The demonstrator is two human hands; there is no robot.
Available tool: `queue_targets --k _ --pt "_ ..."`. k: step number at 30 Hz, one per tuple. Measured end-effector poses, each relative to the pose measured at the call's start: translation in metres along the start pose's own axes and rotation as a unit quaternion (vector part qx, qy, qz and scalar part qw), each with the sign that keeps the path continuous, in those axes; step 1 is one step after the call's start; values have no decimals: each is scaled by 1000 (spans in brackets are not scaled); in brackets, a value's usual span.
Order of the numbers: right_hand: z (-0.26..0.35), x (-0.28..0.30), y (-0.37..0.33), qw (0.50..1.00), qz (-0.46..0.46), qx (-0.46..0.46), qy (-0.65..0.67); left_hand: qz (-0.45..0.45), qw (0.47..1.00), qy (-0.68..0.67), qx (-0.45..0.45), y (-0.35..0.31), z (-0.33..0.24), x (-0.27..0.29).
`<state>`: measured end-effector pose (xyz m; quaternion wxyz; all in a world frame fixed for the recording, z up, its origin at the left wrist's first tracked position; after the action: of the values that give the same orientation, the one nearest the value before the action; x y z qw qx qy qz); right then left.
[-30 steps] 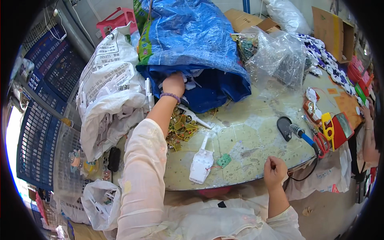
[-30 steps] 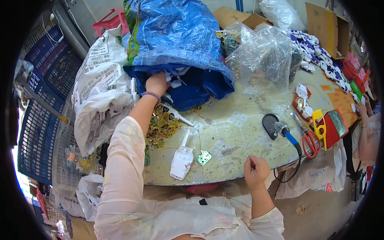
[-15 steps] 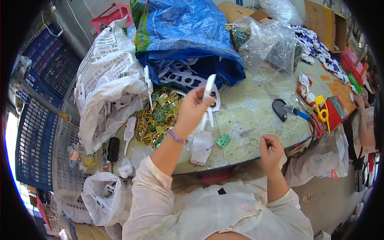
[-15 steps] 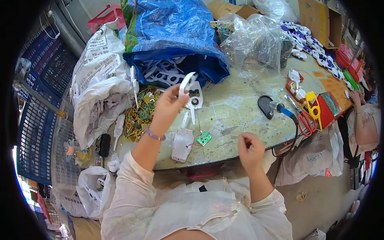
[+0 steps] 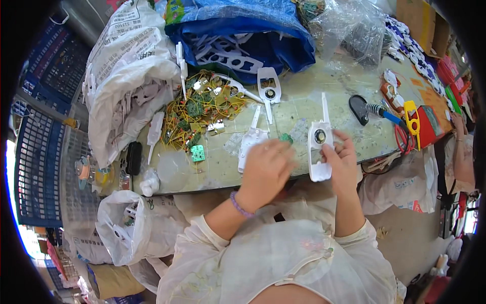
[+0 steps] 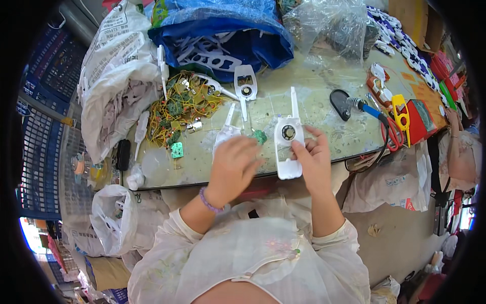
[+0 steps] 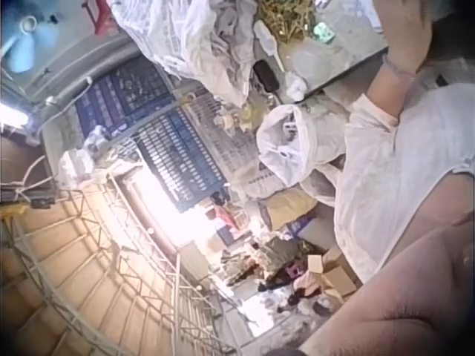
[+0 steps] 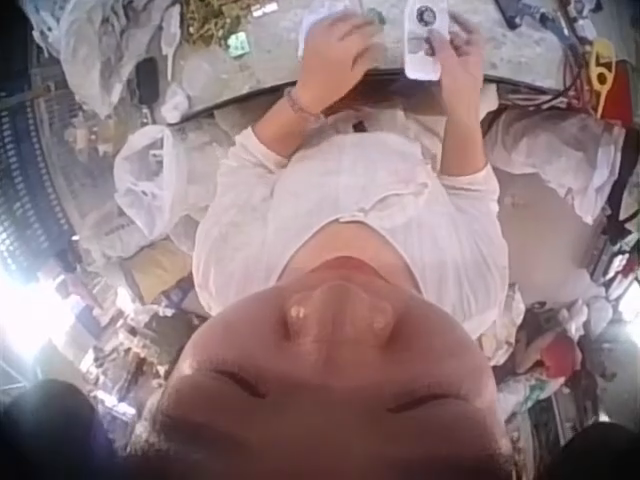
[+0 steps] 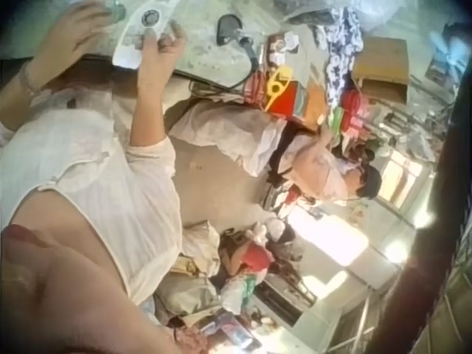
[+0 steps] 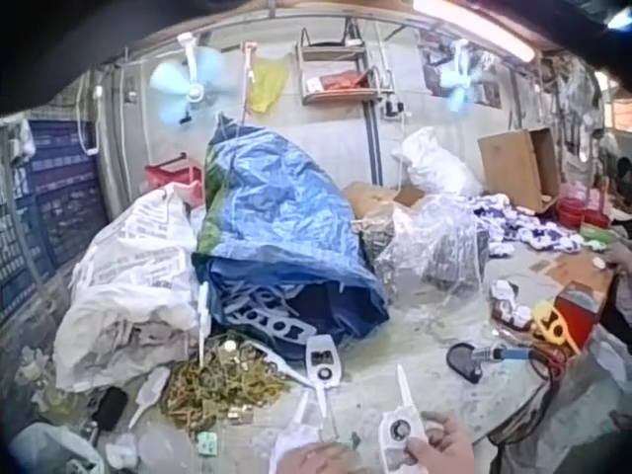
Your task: The recorder is soldering wires and components onto small green circuit boards and plastic housings at an industrial workbench.
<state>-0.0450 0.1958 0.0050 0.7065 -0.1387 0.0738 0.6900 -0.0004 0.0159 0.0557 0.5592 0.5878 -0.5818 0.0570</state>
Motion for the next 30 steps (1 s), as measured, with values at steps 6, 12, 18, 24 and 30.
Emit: queue_targets --k 6,12,18,24,30 --pt "13 19 17 954 -38 122 -273 56 982 161 81 19 23 -19" --pt "1 17 21 942 -16 111 -317 115 972 171 112 18 35 -32" --pt "8 -6 23 933 -4 135 -334 -30 993 70 91 21 38 -2" --pt "14 -57 11 758 3 352 -549 -109 895 -350 254 -1 74 18" --pt "-8 -87 18 979 143 -4 -143 -104 844 -457 261 -12 83 16"
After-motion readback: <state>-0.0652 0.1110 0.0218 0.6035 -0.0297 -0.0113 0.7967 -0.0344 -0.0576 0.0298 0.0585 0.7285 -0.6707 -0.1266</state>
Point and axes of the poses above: each hand's wrist, its own y-axis towards the middle knuckle, its own x-axis out of the back of the hand, z = x × y, the point moved 6 cm from there along y, towards the middle knuckle, and after that the axes turned 3 degrees about -x, right-handed, at the moved point
